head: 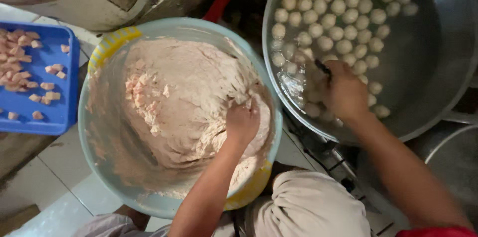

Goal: The person scoops meatball paste by hand from a large basin, forms it against a spoon, and drops the formed balls into a pan of boiling water, repeating the cycle continuously. A tray of cubed meat sits beside the basin, and finished balls accumulate in the boiling pan.

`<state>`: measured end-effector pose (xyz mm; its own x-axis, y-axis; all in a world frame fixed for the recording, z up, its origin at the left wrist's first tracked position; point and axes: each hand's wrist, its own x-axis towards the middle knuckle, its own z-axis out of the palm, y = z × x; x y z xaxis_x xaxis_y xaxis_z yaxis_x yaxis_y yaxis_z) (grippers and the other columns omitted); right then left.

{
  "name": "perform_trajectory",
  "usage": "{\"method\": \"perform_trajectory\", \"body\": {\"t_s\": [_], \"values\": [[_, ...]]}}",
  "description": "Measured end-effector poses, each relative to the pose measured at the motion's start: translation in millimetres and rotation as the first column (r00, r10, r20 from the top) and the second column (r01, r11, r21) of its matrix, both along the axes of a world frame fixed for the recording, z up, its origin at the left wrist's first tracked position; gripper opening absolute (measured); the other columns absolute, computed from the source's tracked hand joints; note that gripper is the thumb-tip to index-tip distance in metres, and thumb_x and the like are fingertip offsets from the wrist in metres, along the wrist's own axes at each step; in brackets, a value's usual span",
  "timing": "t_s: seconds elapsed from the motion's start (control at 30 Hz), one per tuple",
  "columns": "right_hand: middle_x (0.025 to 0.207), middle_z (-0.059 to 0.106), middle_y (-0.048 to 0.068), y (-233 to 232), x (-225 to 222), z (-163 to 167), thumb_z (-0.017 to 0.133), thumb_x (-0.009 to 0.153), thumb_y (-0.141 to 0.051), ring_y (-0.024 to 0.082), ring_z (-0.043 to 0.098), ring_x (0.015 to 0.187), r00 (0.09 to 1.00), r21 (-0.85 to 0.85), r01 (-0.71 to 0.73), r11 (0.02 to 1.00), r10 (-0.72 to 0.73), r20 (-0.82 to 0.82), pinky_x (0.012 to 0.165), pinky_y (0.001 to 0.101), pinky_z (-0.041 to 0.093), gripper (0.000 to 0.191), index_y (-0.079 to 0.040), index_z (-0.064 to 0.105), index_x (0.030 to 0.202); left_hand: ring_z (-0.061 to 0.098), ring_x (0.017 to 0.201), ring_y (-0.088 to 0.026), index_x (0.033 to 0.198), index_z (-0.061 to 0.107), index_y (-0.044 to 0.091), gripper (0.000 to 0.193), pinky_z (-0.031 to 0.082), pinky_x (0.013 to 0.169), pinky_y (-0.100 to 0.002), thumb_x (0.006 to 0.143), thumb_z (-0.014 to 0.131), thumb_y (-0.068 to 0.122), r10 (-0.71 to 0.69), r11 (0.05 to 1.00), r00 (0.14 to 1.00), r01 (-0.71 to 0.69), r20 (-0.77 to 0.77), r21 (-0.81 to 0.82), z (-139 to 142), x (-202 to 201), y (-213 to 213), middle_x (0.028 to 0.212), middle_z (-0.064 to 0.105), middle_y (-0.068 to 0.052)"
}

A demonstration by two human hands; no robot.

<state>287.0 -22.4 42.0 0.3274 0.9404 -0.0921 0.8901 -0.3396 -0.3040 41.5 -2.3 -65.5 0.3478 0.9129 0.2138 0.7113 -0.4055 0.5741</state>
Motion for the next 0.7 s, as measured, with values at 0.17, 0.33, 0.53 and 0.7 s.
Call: {"method": "perform_trajectory", "body": {"t_s": [0.17, 0.33, 0.53, 0.7], "values": [[0.103, 0.07, 0.018, -25.3, -10.3, 18.6, 0.065, 0.093, -0.011, 0.031, 0.071, 0.085, 0.919, 0.071, 0.06, 0.996, -0.028, -0.393, 0.074, 0.0412, 0.055, 0.037, -0.002, 0.055, 0.128, 0.069, 0.071, -0.037, 0.081, 0.069, 0.005, 0.022, 0.057, 0.065, -0.042, 0.09, 0.076, 0.024, 0.09, 0.984, 0.928, -0.027, 0.362, -0.175, 21.8, 6.7, -8.2, 0.075, 0.071, -0.015], [0.096, 0.076, 0.012, -55.5, -40.1, 35.4, 0.066, 0.093, -0.014, 0.023, 0.073, 0.078, 0.783, -0.163, -0.124, 0.979, -0.004, -0.622, 0.07, 0.0358, 0.058, 0.031, -0.007, 0.062, 0.123, 0.07, 0.064, -0.033, 0.089, 0.067, 0.004, 0.02, 0.056, 0.059, -0.041, 0.085, 0.076, 0.021, 0.028, 0.993, 0.914, 0.023, 0.406, -0.12, 29.5, 11.4, -9.6, 0.073, 0.071, -0.011], [0.096, 0.074, 0.016, -63.3, -61.7, 44.9, 0.067, 0.091, -0.012, 0.017, 0.07, 0.078, 0.802, -0.048, -0.243, 0.969, 0.173, -0.571, 0.069, 0.0347, 0.055, 0.038, -0.003, 0.063, 0.129, 0.069, 0.065, -0.035, 0.075, 0.067, 0.011, 0.009, 0.054, 0.061, -0.045, 0.077, 0.075, 0.014, -0.062, 0.993, 0.983, 0.078, 0.174, -0.088, 5.4, 16.4, -16.8, 0.071, 0.07, -0.012], [0.079, 0.073, 0.012, -58.9, -58.5, 43.7, 0.066, 0.091, -0.016, 0.016, 0.062, 0.064, 0.766, -0.28, -0.213, 0.936, -0.017, -0.642, 0.061, 0.0335, 0.053, 0.04, -0.005, 0.065, 0.129, 0.07, 0.079, -0.039, 0.085, 0.07, 0.009, 0.013, 0.056, 0.072, -0.048, 0.077, 0.073, 0.019, 0.015, 0.984, 0.962, 0.034, 0.274, -0.173, 7.7, 14.2, -17.0, 0.084, 0.072, -0.014]]}}
